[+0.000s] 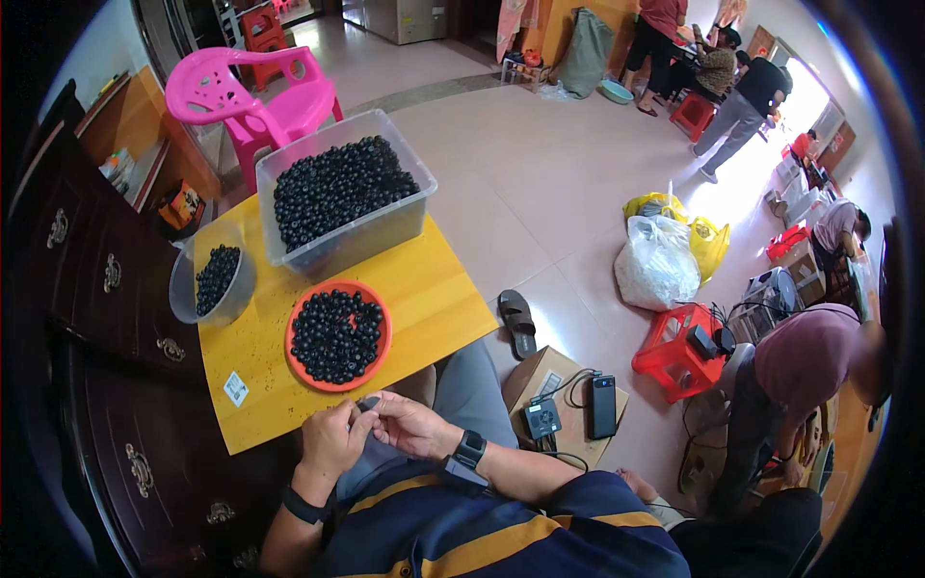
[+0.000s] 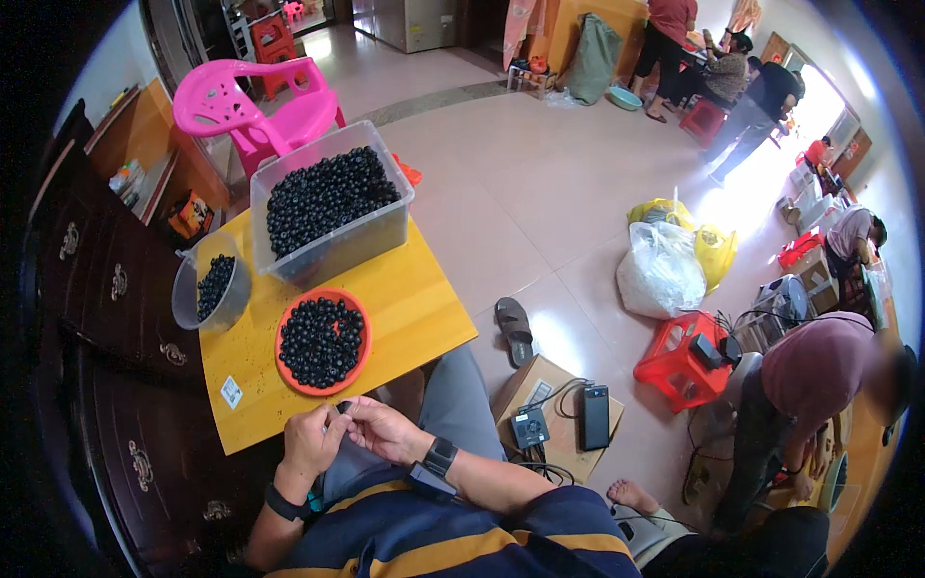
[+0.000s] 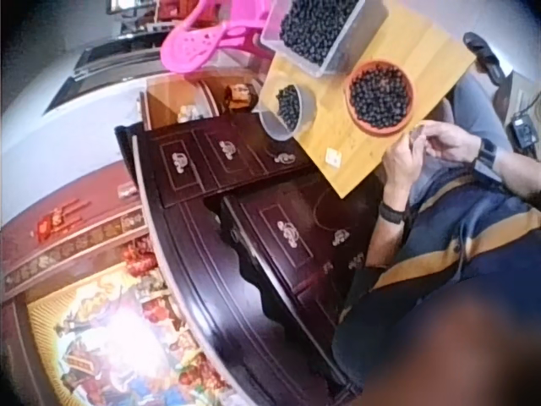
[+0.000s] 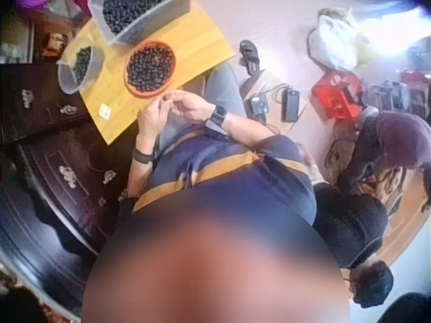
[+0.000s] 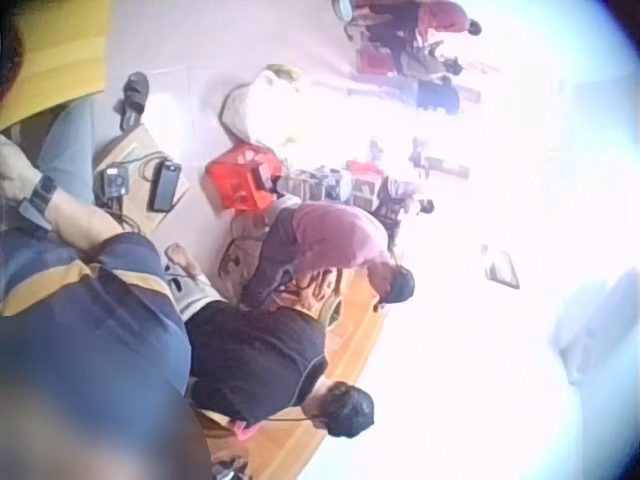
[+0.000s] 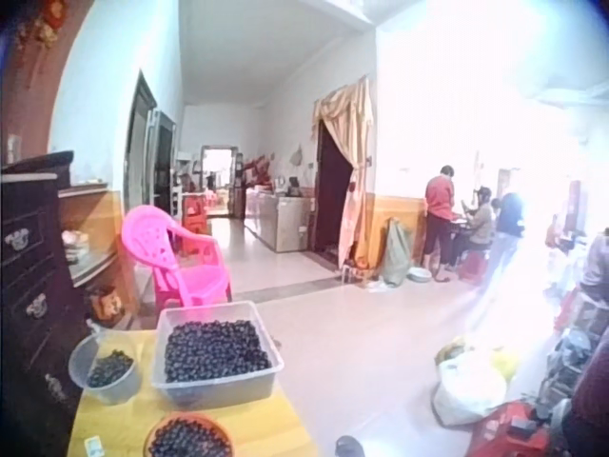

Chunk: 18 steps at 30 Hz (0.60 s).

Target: The recorder uses a small knife to remove stems or blemishes from dark round fruit (likely grapes or olives) and sorts them into different containers.

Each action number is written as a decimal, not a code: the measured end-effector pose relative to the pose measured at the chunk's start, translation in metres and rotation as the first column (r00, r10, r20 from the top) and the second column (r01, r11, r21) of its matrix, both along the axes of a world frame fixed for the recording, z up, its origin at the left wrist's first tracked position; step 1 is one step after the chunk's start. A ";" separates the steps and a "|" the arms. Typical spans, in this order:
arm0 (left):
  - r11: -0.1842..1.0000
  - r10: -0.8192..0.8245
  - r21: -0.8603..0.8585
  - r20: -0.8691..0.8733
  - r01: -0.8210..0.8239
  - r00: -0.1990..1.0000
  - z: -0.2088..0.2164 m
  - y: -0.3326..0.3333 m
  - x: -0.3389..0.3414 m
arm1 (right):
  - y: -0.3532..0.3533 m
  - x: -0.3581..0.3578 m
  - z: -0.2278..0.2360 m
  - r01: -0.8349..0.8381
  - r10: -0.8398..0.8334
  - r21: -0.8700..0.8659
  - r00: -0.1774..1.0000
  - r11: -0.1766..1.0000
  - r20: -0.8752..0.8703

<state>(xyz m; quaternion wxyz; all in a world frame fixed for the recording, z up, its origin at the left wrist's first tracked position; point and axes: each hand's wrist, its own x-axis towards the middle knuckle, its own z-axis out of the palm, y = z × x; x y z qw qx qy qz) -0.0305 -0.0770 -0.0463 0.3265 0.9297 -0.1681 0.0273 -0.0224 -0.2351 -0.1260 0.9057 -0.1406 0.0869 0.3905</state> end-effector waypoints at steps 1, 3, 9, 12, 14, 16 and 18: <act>1.000 0.014 0.015 -0.009 -0.014 1.000 0.002 0.000 -0.001 | 0.000 -0.001 -0.001 -0.008 0.008 0.003 1.000 1.000 0.016; 0.999 0.032 0.035 -0.015 -0.032 0.999 0.003 0.000 -0.002 | 0.000 -0.003 0.006 0.009 -0.009 -0.026 1.000 1.000 -0.004; 0.993 0.059 -0.104 0.023 -0.056 0.998 0.014 -0.006 -0.001 | 0.004 -0.003 0.008 0.014 -0.015 -0.013 1.000 1.000 -0.024; 0.984 0.072 -0.165 0.019 -0.068 0.997 0.013 -0.008 -0.001 | 0.006 -0.003 0.005 -0.006 0.011 0.069 0.998 0.998 -0.065; 0.979 0.062 -0.194 0.003 -0.060 0.998 0.011 -0.007 -0.001 | 0.007 -0.003 0.003 -0.008 0.015 0.071 0.996 0.997 -0.092; 0.982 0.057 -0.182 0.010 -0.054 0.998 0.011 -0.006 -0.001 | 0.007 -0.003 0.002 -0.011 0.020 0.072 0.992 0.997 -0.121; 0.986 0.045 -0.159 0.011 -0.042 0.999 0.011 -0.003 -0.001 | 0.006 -0.003 0.004 -0.058 0.070 0.099 0.989 0.993 -0.129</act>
